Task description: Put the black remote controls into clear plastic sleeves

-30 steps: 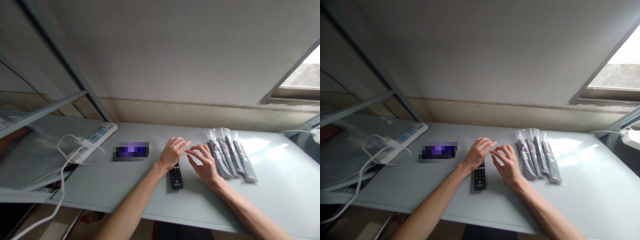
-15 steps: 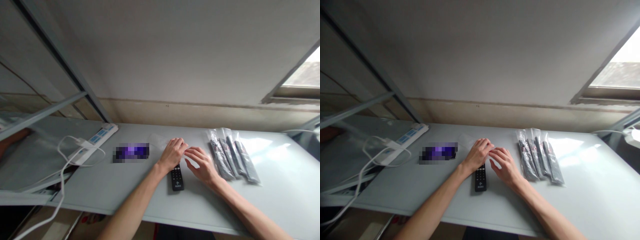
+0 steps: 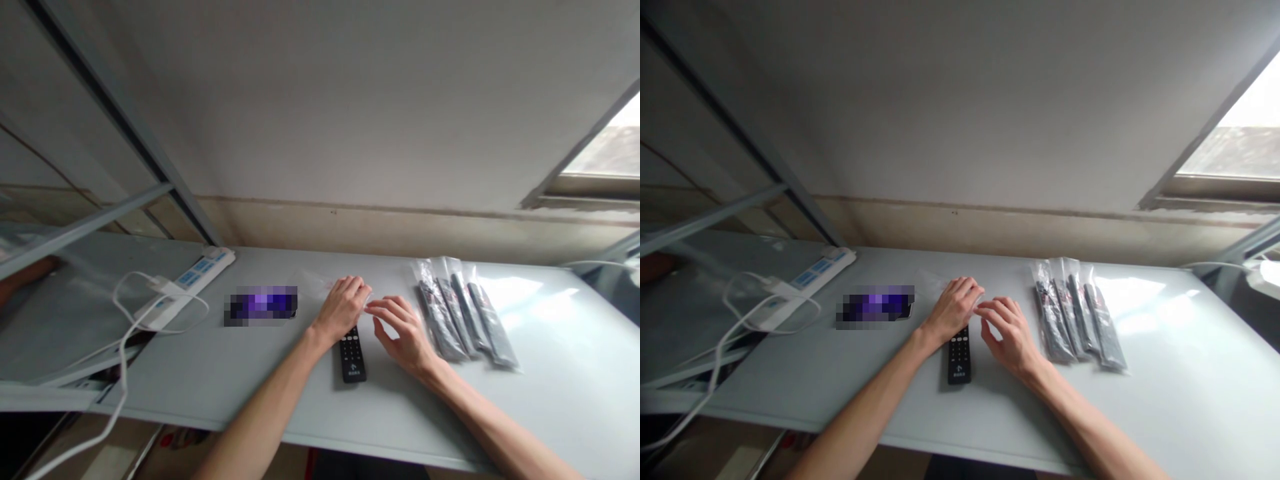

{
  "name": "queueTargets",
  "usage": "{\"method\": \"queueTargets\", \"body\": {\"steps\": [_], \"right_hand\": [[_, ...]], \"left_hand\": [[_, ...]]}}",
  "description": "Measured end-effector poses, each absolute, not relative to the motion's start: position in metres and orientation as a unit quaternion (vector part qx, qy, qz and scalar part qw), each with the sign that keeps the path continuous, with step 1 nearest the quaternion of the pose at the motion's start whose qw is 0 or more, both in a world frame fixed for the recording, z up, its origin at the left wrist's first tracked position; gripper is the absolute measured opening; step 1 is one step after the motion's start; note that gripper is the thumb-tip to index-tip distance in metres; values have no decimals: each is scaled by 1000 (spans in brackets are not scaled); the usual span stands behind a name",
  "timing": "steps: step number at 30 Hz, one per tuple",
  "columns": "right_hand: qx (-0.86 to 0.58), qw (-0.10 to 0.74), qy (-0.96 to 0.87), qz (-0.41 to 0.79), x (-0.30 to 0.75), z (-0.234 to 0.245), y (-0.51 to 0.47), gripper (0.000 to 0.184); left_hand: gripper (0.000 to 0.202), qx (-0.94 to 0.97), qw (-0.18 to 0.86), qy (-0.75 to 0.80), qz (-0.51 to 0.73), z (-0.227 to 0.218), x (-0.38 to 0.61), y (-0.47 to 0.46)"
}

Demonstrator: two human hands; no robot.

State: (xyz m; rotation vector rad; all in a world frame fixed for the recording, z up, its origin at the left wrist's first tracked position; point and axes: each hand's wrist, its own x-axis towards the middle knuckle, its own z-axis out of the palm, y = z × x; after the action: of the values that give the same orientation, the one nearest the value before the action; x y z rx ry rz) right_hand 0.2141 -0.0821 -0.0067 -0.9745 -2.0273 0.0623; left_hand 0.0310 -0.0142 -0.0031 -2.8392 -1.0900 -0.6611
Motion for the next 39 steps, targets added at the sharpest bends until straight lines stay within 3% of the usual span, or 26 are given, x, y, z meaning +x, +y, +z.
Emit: {"method": "queueTargets", "body": {"steps": [4, 11, 16, 18, 21, 23, 26, 30, 33, 39], "right_hand": [[-403, 458, -790, 51, 210, -5, -90, 22], [-334, 288, -884, 155, 189, -6, -105, 27], [-384, 250, -870, 180, 196, -4, -106, 18], [-417, 248, -855, 182, 201, -5, -105, 29], [-459, 250, -829, 199, 213, -2, -100, 59], [-474, 274, -807, 222, 227, 9, -93, 58], [-478, 368, -757, 252, 254, 32, -80, 25], [-536, 525, -601, 274, 288, 44, -65, 30], [-507, 631, -490, 324, 299, 28, -61, 23], [-529, 678, -430, 274, 298, -1, -63, 12]], "left_hand": [[16, -897, 18, -374, -236, -6, 28, -9], [19, -868, -34, -390, -305, -18, 26, -2], [18, -856, -60, -386, -339, -24, 24, 1], [19, -852, -63, -386, -348, -25, 23, 2], [21, -843, -65, -386, -369, -25, 23, 3], [22, -834, -67, -389, -385, -25, 22, 3], [22, -833, -62, -393, -385, -22, 21, 3], [17, -869, -24, -370, -327, -16, 22, -1], [16, -884, -8, -369, -286, -15, 25, -5], [12, -895, -39, -371, -245, -20, 34, -8]]}}
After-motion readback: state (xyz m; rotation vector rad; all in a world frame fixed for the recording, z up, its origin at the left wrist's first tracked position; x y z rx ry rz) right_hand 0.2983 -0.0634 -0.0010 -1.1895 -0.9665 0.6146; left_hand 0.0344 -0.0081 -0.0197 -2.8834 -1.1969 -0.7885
